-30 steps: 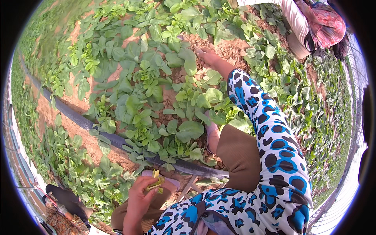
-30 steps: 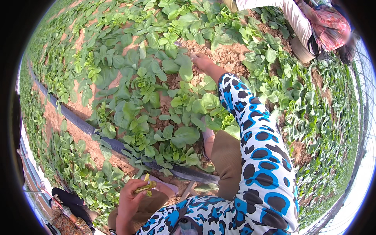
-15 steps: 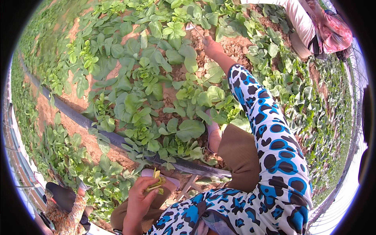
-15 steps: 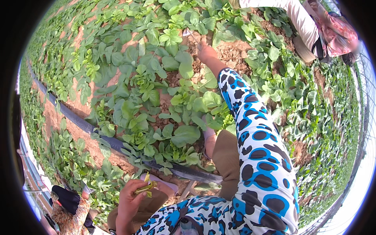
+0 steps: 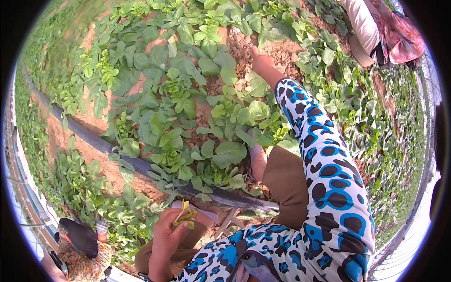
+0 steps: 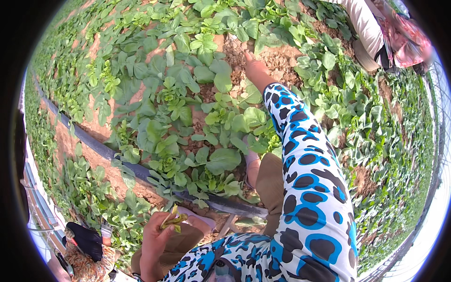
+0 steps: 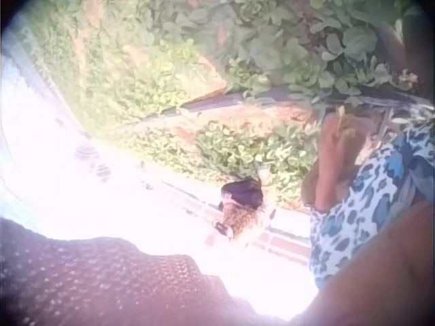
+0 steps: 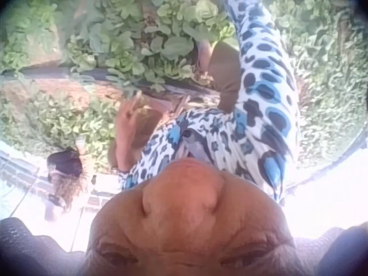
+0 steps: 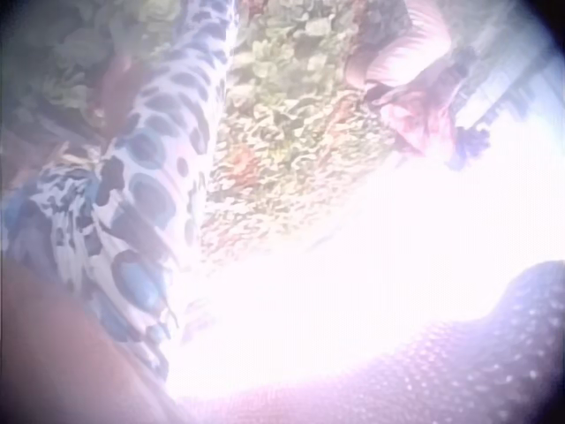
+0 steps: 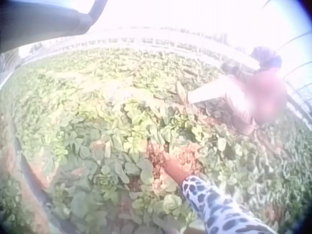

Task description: The person squats among rows of leafy green plants in a greenhouse and repeatedly pulls small weeds by hand from the soil between the plants. The person moves along the row, gathering weeds in one hand while continuing to remove more.

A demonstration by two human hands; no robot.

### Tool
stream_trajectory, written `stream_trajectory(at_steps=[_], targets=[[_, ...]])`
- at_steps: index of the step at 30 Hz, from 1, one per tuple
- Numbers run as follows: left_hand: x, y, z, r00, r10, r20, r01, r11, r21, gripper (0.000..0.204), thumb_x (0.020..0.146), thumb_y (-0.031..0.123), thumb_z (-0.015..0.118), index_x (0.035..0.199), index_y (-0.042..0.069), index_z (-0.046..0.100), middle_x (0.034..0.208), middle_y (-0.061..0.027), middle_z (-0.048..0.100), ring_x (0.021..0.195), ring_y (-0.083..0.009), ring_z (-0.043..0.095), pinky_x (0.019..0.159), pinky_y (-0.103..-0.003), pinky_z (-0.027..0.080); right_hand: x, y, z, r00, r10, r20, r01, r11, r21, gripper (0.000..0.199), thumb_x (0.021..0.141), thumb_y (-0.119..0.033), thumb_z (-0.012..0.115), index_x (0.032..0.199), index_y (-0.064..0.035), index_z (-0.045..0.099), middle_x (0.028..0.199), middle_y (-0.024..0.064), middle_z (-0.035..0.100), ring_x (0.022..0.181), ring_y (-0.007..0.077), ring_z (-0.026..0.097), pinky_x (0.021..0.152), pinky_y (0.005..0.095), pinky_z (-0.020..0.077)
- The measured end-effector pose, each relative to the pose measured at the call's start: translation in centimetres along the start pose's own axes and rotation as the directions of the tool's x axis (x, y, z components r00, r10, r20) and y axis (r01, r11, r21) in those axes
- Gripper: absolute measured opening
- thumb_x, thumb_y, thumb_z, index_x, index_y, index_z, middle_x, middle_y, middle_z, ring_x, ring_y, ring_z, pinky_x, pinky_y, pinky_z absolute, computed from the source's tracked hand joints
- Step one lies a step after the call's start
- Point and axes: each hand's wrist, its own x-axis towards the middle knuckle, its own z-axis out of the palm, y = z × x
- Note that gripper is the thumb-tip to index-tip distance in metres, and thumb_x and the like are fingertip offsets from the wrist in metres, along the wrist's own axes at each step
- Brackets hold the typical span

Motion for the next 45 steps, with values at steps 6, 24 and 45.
stream_trajectory(at_steps=[6, 24, 45], targets=[[-0.7, -0.4, 0.0, 1.0, -0.016, 0.012, 0.016, 1.0, -0.023, 0.027, 0.082, 0.001, 0.066, 0.108, -0.001, 0.066, 0.104, -0.0098, 0.061, 0.093, -0.0175, 0.061, 0.082, -0.027, 0.049, -1.1, 3.7, 3.6, 0.898, -0.426, 0.109, 0.427, 0.786, -0.447, 0.038, 0.087, -0.014, 0.053, 0.124, -0.0072, 0.058, 0.146, 0.0201, 0.035, 0.125, 0.0386, 0.047, 0.091, 0.0428, 0.0527], [-0.4, -0.1, 0.0, 1.0, 0.022, 0.018, -0.022, 1.0, 0.017, 0.027, 0.082, 0.004, 0.067, 0.109, -0.001, 0.065, 0.104, -0.0101, 0.061, 0.092, -0.0186, 0.061, 0.081, -0.028, 0.048, -2.7, 8.1, -0.4, 0.99, -0.088, 0.107, 0.056, 0.96, 0.274, 0.047, 0.094, -0.03, 0.048, 0.136, -0.0119, 0.039, 0.133, 0.0196, 0.045, 0.112, 0.0378, 0.057, 0.095, 0.045, 0.0451], [-1.7, 0.0, 0.1, 0.98, 0.174, -0.092, -0.152, 0.967, 0.204, 0.021, 0.074, -0.001, 0.07, 0.093, 0.002, 0.059, 0.091, -0.0117, 0.059, 0.083, -0.0266, 0.061, 0.073, -0.031, 0.048, -6.7, 6.5, -4.2, 0.953, -0.206, -0.222, 0.134, 0.944, -0.303, 0.045, 0.093, -0.023, 0.05, 0.136, -0.0289, 0.04, 0.094, 0.0146, 0.067, 0.085, 0.0317, 0.067, 0.07, 0.043, 0.0525]])
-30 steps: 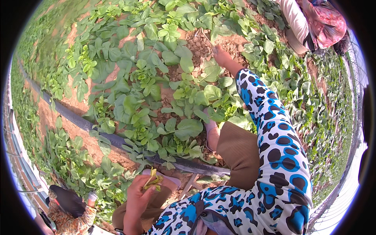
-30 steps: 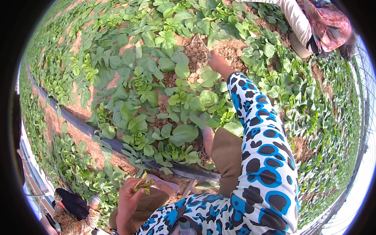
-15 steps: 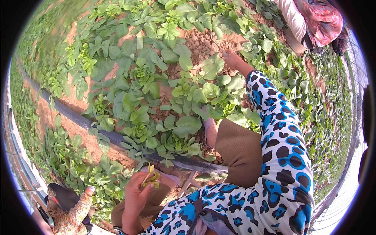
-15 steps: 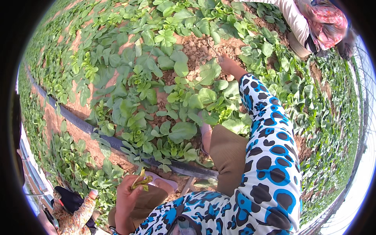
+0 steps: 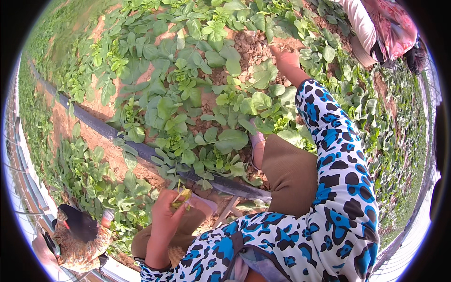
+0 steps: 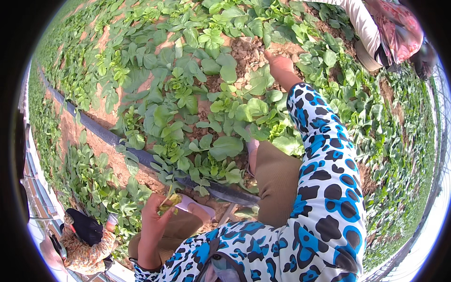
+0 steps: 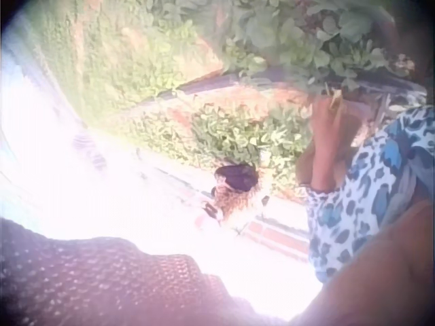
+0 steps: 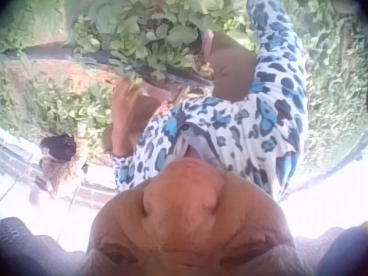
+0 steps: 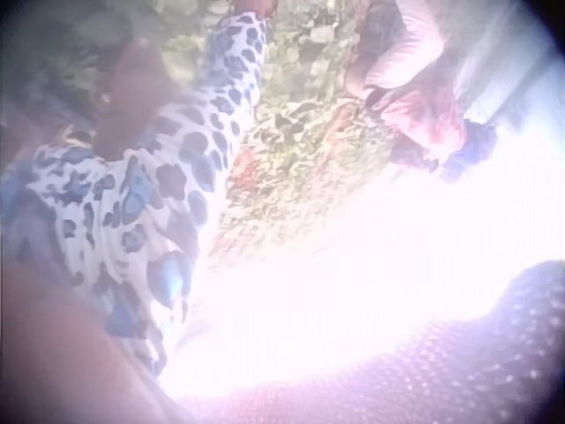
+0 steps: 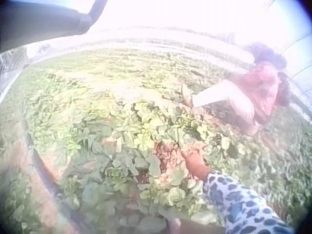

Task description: The person squats among rows of leafy green plants in a greenhouse and repeatedly pulls small weeds by hand from the soil between the plants. The person moves along the row, gathering weeds in one hand while continuing to remove more.

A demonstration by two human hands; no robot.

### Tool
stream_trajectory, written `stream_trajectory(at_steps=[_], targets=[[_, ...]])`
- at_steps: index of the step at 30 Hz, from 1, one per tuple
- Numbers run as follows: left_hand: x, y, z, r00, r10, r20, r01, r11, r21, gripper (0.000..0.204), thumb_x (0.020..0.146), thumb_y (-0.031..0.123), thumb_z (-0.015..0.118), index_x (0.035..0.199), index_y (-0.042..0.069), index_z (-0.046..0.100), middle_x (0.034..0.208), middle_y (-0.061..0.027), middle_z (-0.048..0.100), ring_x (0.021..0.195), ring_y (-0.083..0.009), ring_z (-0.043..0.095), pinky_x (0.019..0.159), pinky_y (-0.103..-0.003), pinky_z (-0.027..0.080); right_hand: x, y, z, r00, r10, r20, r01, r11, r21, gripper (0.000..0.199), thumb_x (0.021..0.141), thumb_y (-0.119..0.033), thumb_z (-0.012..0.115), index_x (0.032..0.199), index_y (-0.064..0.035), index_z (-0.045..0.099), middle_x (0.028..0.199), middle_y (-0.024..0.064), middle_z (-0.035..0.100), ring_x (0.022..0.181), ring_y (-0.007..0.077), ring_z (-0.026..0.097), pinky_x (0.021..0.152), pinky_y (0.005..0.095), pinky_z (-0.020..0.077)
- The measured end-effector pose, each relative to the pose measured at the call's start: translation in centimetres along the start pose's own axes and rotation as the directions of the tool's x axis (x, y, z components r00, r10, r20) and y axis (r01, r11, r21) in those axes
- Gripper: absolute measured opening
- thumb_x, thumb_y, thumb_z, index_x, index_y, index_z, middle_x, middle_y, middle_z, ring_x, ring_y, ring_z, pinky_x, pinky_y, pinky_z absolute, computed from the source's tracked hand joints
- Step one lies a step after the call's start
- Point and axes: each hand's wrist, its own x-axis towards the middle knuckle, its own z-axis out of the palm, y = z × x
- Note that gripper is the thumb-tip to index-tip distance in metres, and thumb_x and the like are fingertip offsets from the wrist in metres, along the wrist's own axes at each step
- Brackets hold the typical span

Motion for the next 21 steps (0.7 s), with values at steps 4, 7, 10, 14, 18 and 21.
stream_trajectory(at_steps=[4, 7, 10, 14, 18, 21], targets=[[-0.8, 1.7, -0.2, 0.999, 0.031, 0.035, -0.032, 0.999, 0.035, 0.019, 0.076, -0.001, 0.068, 0.092, 0.004, 0.06, 0.087, -0.0109, 0.057, 0.078, -0.0277, 0.059, 0.066, -0.032, 0.047, -0.6, -0.8, -1.4, 0.994, 0.104, -0.02, -0.103, 0.992, 0.07, 0.05, 0.095, -0.025, 0.047, 0.142, -0.0315, 0.035, 0.095, 0.0159, 0.067, 0.086, 0.0307, 0.068, 0.071, 0.0418, 0.053], [-1.9, 2.4, 0.2, 0.986, 0.164, 0.034, -0.166, 0.983, 0.074, 0.021, 0.075, -0.004, 0.068, 0.093, 0.003, 0.062, 0.082, -0.0099, 0.057, 0.073, -0.0267, 0.058, 0.062, -0.032, 0.046, -0.4, -0.9, -2.7, 0.994, 0.065, 0.088, -0.074, 0.992, 0.104, 0.048, 0.093, -0.03, 0.048, 0.14, -0.0272, 0.038, 0.096, 0.0143, 0.068, 0.087, 0.0318, 0.067, 0.072, 0.0454, 0.0529], [-2.9, 3.7, -0.1, 0.98, 0.195, 0.026, -0.197, 0.976, 0.095, 0.023, 0.074, -0.004, 0.068, 0.095, 0.004, 0.062, 0.083, -0.0108, 0.058, 0.074, -0.0284, 0.059, 0.062, -0.033, 0.047, -1.1, -1.7, -4.4, 0.999, 0.021, 0.031, -0.025, 0.993, 0.114, 0.047, 0.093, -0.028, 0.048, 0.139, -0.0281, 0.039, 0.097, 0.0141, 0.068, 0.088, 0.0337, 0.067, 0.073, 0.0473, 0.0522], [-3.9, 4.4, -0.4, 0.978, 0.208, 0.007, -0.208, 0.972, 0.108, 0.027, 0.073, -0.004, 0.067, 0.098, 0.005, 0.063, 0.086, -0.0116, 0.058, 0.074, -0.0304, 0.06, 0.063, -0.035, 0.048, -4.1, -0.5, -5.0, 0.984, 0.156, 0.084, -0.169, 0.966, 0.196, 0.037, 0.092, -0.024, 0.046, 0.129, -0.0223, 0.044, 0.1, 0.0152, 0.068, 0.093, 0.0357, 0.066, 0.076, 0.048, 0.0513], [-4.4, 4.8, -0.3, 0.962, 0.267, 0.048, -0.271, 0.947, 0.17, 0.03, 0.072, -0.002, 0.068, 0.1, 0.006, 0.063, 0.087, -0.0112, 0.057, 0.076, -0.0311, 0.06, 0.064, -0.036, 0.048, -7.8, 0.2, -2.7, 0.925, 0.316, 0.209, -0.362, 0.901, 0.239, 0.039, 0.09, -0.022, 0.046, 0.128, -0.0208, 0.041, 0.107, 0.0181, 0.067, 0.098, 0.0378, 0.065, 0.081, 0.0502, 0.0495], [-4.5, 4.4, 0.1, 0.953, 0.288, 0.096, -0.301, 0.936, 0.181, 0.031, 0.071, 0.003, 0.069, 0.102, 0.008, 0.062, 0.089, -0.0102, 0.055, 0.077, -0.0314, 0.059, 0.064, -0.039, 0.047, -8.9, 0.1, -0.8, 0.895, 0.359, 0.264, -0.417, 0.885, 0.209, 0.038, 0.091, -0.023, 0.044, 0.128, -0.0156, 0.04, 0.112, 0.02, 0.065, 0.105, 0.0372, 0.063, 0.086, 0.0484, 0.0489]])
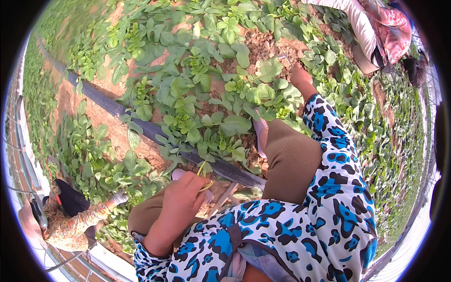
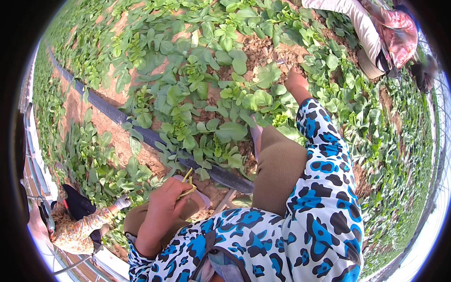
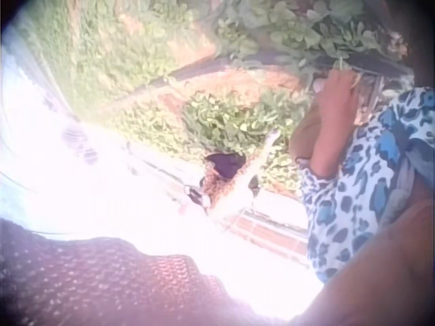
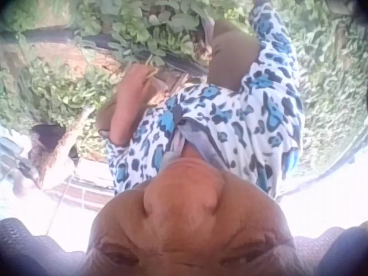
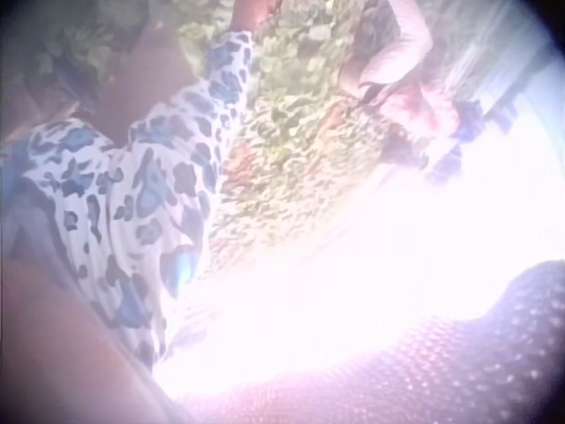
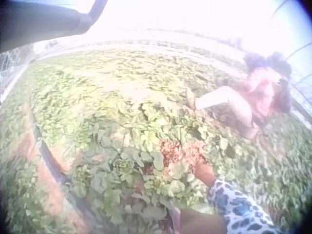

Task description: The person squats among rows of leafy green plants in a greenhouse and repeatedly pulls small weeds by hand from the soil between the plants. The person moves along the row, gathering weeds in one hand while continuing to remove more.

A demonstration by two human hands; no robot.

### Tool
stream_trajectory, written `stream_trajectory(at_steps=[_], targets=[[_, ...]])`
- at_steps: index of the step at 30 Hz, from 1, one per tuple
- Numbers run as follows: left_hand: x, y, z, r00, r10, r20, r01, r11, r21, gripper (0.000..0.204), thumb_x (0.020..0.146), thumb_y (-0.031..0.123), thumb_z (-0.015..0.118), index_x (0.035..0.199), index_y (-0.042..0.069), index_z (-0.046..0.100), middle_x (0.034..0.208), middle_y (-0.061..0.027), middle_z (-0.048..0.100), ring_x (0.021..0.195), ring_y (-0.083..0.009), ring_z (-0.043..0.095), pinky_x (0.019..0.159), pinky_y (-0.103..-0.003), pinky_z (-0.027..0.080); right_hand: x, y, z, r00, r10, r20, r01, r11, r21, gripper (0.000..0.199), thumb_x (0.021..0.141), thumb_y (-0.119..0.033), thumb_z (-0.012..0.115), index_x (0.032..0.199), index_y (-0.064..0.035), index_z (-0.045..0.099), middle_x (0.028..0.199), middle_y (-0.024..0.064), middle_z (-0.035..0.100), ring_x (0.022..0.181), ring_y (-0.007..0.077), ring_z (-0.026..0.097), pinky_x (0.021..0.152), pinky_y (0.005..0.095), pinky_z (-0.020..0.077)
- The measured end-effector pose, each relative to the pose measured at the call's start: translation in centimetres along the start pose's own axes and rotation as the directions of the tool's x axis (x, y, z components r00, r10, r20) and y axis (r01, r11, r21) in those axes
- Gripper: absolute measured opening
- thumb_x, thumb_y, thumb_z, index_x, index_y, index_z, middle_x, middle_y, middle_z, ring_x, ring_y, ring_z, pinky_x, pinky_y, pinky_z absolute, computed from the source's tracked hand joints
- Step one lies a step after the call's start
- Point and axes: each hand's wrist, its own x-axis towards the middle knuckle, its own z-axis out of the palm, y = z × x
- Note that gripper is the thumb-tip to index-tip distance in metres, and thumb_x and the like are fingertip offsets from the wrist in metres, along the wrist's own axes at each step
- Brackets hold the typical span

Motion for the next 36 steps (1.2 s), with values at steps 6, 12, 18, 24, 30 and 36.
stream_trajectory(at_steps=[6, 12, 18, 24, 30, 36], targets=[[0.1, -0.2, 0.4, 0.999, -0.031, 0.035, 0.03, 0.999, 0.025, 0.032, 0.072, 0.007, 0.071, 0.103, 0.008, 0.061, 0.089, -0.01, 0.054, 0.077, -0.0313, 0.058, 0.064, -0.04, 0.046, -0.3, 0.1, 1.0, 0.994, -0.05, 0.102, 0.046, 0.998, 0.034, 0.047, 0.089, -0.024, 0.047, 0.134, -0.0118, 0.038, 0.111, 0.0219, 0.065, 0.102, 0.0349, 0.065, 0.085, 0.047, 0.0502], [0.5, -0.6, 0.4, 0.999, -0.027, 0.038, 0.026, 0.999, 0.036, 0.032, 0.073, 0.009, 0.072, 0.102, 0.008, 0.061, 0.088, -0.0098, 0.053, 0.077, -0.0313, 0.057, 0.064, -0.04, 0.046, -0.9, 1.3, -0.9, 0.943, -0.188, 0.274, 0.061, 0.909, 0.413, 0.047, 0.088, -0.023, 0.055, 0.132, -0.0101, 0.045, 0.084, 0.015, 0.066, 0.063, 0.0257, 0.065, 0.055, 0.0387, 0.0505], [0.8, -0.6, 0.2, 0.999, -0.021, 0.039, 0.02, 0.999, 0.029, 0.032, 0.073, 0.009, 0.072, 0.102, 0.008, 0.059, 0.088, -0.0092, 0.052, 0.078, -0.0299, 0.057, 0.063, -0.039, 0.046, -2.3, 3.6, -2.9, 0.941, -0.162, 0.298, -0.088, 0.732, 0.676, 0.051, 0.082, -0.015, 0.059, 0.131, -0.0089, 0.046, 0.064, 0.0049, 0.056, 0.046, 0.0127, 0.051, 0.042, 0.0295, 0.0403], [1.0, -0.6, 0.3, 0.999, 0.029, 0.022, -0.03, 0.997, 0.068, 0.03, 0.073, 0.01, 0.07, 0.099, 0.01, 0.058, 0.085, -0.0078, 0.05, 0.077, -0.0268, 0.059, 0.061, -0.038, 0.047, -0.8, 4.1, -1.8, 0.952, -0.219, -0.212, 0.252, 0.957, 0.144, 0.045, 0.089, -0.033, 0.05, 0.131, -0.0178, 0.044, 0.113, 0.0148, 0.064, 0.097, 0.0406, 0.062, 0.087, 0.049, 0.0469], [0.3, -1.2, 0.6, 0.999, 0.039, 0.035, -0.043, 0.993, 0.107, 0.034, 0.071, 0.009, 0.072, 0.103, 0.012, 0.061, 0.086, -0.0072, 0.052, 0.077, -0.0268, 0.059, 0.063, -0.037, 0.047, -3.7, -4.4, -4.3, 0.813, -0.467, -0.347, 0.567, 0.77, 0.293, 0.045, 0.088, -0.022, 0.062, 0.129, -0.0198, 0.043, 0.105, 0.0199, 0.066, 0.095, 0.0405, 0.063, 0.081, 0.0468, 0.0493], [0.0, -1.0, -0.8, 0.997, 0.075, 0.007, -0.075, 0.989, 0.126, 0.03, 0.069, 0.007, 0.067, 0.098, 0.012, 0.057, 0.083, -0.0063, 0.05, 0.077, -0.0255, 0.059, 0.062, -0.037, 0.048, -11.3, -14.1, -5.8, 0.543, -0.827, -0.146, 0.831, 0.505, 0.234, 0.045, 0.086, -0.022, 0.06, 0.128, -0.0187, 0.044, 0.092, 0.0161, 0.067, 0.08, 0.0374, 0.065, 0.071, 0.0463, 0.0515]])
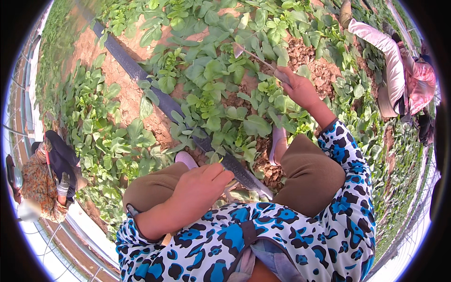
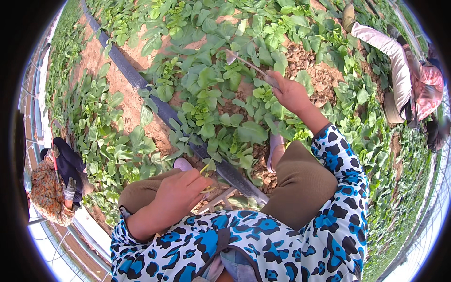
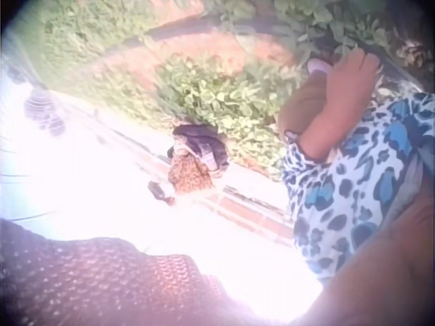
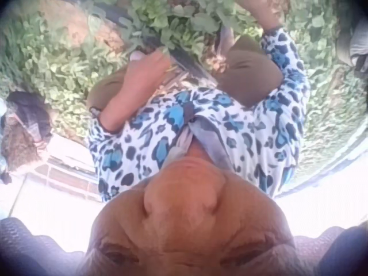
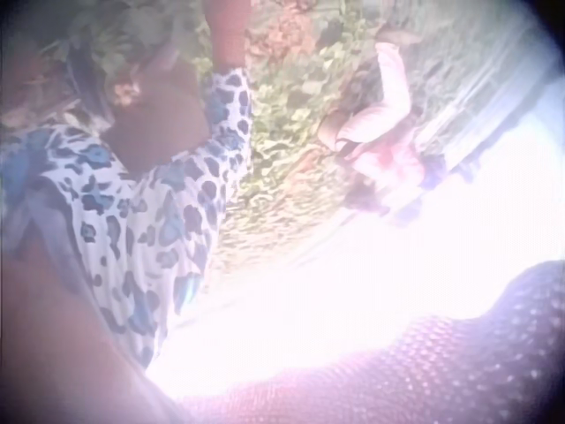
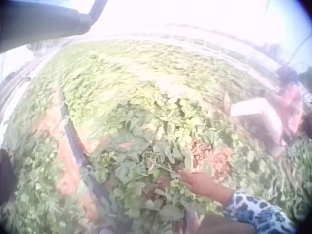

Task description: The person squats among rows of leafy green plants in a greenhouse and repeatedly pulls small weeds by hand from the soil between the plants. The person moves along the row, gathering weeds in one hand while continuing to remove more.

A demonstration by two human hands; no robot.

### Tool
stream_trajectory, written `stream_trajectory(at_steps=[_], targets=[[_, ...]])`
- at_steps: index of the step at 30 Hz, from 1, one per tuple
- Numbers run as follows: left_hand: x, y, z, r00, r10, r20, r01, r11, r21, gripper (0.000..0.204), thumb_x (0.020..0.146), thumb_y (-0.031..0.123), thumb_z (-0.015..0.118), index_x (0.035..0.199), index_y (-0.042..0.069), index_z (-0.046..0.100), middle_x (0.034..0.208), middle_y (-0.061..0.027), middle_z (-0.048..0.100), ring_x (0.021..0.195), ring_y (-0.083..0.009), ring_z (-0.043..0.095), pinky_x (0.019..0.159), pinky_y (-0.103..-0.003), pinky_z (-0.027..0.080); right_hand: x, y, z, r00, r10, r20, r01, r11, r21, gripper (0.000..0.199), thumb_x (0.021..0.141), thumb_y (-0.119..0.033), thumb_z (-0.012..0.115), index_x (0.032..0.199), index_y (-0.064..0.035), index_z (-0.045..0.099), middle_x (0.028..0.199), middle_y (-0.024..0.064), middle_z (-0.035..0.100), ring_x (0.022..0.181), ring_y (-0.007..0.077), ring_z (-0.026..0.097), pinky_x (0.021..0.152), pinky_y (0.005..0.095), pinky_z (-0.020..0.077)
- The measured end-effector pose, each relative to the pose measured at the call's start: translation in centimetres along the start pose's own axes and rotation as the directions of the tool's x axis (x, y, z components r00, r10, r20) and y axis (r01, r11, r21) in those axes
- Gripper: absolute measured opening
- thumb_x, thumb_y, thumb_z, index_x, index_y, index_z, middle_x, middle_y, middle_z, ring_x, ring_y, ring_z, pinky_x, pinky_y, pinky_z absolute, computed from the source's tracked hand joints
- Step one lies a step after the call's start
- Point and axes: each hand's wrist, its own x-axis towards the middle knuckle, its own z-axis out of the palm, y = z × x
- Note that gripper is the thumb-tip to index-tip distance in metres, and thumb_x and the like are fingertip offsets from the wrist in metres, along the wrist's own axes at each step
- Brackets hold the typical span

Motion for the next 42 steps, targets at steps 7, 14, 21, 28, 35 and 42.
stream_trajectory(at_steps=[7, 14, 21, 28, 35, 42], targets=[[-0.6, -0.2, -0.6, 1.0, 0.022, 0.022, -0.021, 1.0, -0.014, 0.03, 0.07, 0.006, 0.063, 0.099, 0.011, 0.056, 0.084, -0.0061, 0.049, 0.078, -0.025, 0.059, 0.063, -0.037, 0.048, 2.0, -2.0, 6.0, 0.905, 0.096, 0.414, -0.065, 0.994, -0.088, 0.043, 0.087, -0.025, 0.058, 0.125, -0.014, 0.042, 0.093, 0.0198, 0.066, 0.087, 0.0401, 0.064, 0.077, 0.0487, 0.0498], [-0.8, -0.1, -1.3, 0.999, 0.044, -0.002, -0.044, 0.999, 0.02, 0.028, 0.07, 0.006, 0.06, 0.097, 0.009, 0.054, 0.083, -0.0063, 0.048, 0.077, -0.0232, 0.058, 0.062, -0.035, 0.048, 3.6, -3.1, 15.1, 0.964, 0.141, 0.227, -0.184, 0.966, 0.183, 0.044, 0.09, -0.026, 0.056, 0.128, -0.014, 0.037, 0.094, 0.0223, 0.066, 0.087, 0.0428, 0.063, 0.078, 0.0514, 0.0485], [-1.5, -0.8, -1.7, 0.999, 0.054, -0.004, -0.054, 0.996, 0.071, 0.032, 0.068, 0.008, 0.06, 0.099, 0.007, 0.053, 0.082, -0.0061, 0.046, 0.076, -0.0213, 0.056, 0.064, -0.032, 0.047, 5.8, -4.9, 21.7, 0.977, 0.209, 0.046, -0.214, 0.954, 0.209, 0.051, 0.09, -0.023, 0.056, 0.134, -0.0169, 0.033, 0.09, 0.0242, 0.066, 0.081, 0.0434, 0.063, 0.072, 0.0521, 0.0492], [-1.8, -0.8, -2.4, 0.999, 0.042, -0.031, -0.039, 0.996, 0.084, 0.031, 0.069, 0.009, 0.06, 0.099, 0.006, 0.054, 0.081, -0.0048, 0.045, 0.075, -0.019, 0.055, 0.063, -0.029, 0.046, 10.3, -6.2, 25.1, 0.938, 0.344, -0.048, -0.345, 0.938, -0.02, 0.06, 0.091, -0.023, 0.055, 0.144, -0.0211, 0.027, 0.089, 0.0215, 0.065, 0.079, 0.04, 0.065, 0.068, 0.0507, 0.0506], [-2.0, -1.1, -2.1, 0.997, 0.055, -0.051, -0.053, 0.997, 0.049, 0.028, 0.068, 0.008, 0.06, 0.096, 0.007, 0.054, 0.079, -0.0045, 0.043, 0.072, -0.0183, 0.054, 0.06, -0.029, 0.046, 10.3, -7.4, 25.1, 0.914, 0.379, 0.144, -0.374, 0.925, -0.065, 0.067, 0.09, -0.018, 0.051, 0.15, -0.0225, 0.022, 0.094, 0.0214, 0.066, 0.083, 0.0382, 0.066, 0.072, 0.0473, 0.0526], [-2.2, -0.9, -1.4, 0.993, 0.086, -0.076, -0.081, 0.994, 0.069, 0.024, 0.068, 0.008, 0.059, 0.09, 0.007, 0.05, 0.079, -0.0064, 0.044, 0.075, -0.021, 0.056, 0.062, -0.032, 0.047, 6.8, -8.0, 24.6, 0.896, 0.346, 0.278, -0.323, 0.938, -0.125, 0.062, 0.089, -0.02, 0.049, 0.147, -0.0212, 0.026, 0.094, 0.0211, 0.068, 0.083, 0.038, 0.066, 0.072, 0.0479, 0.0521]])
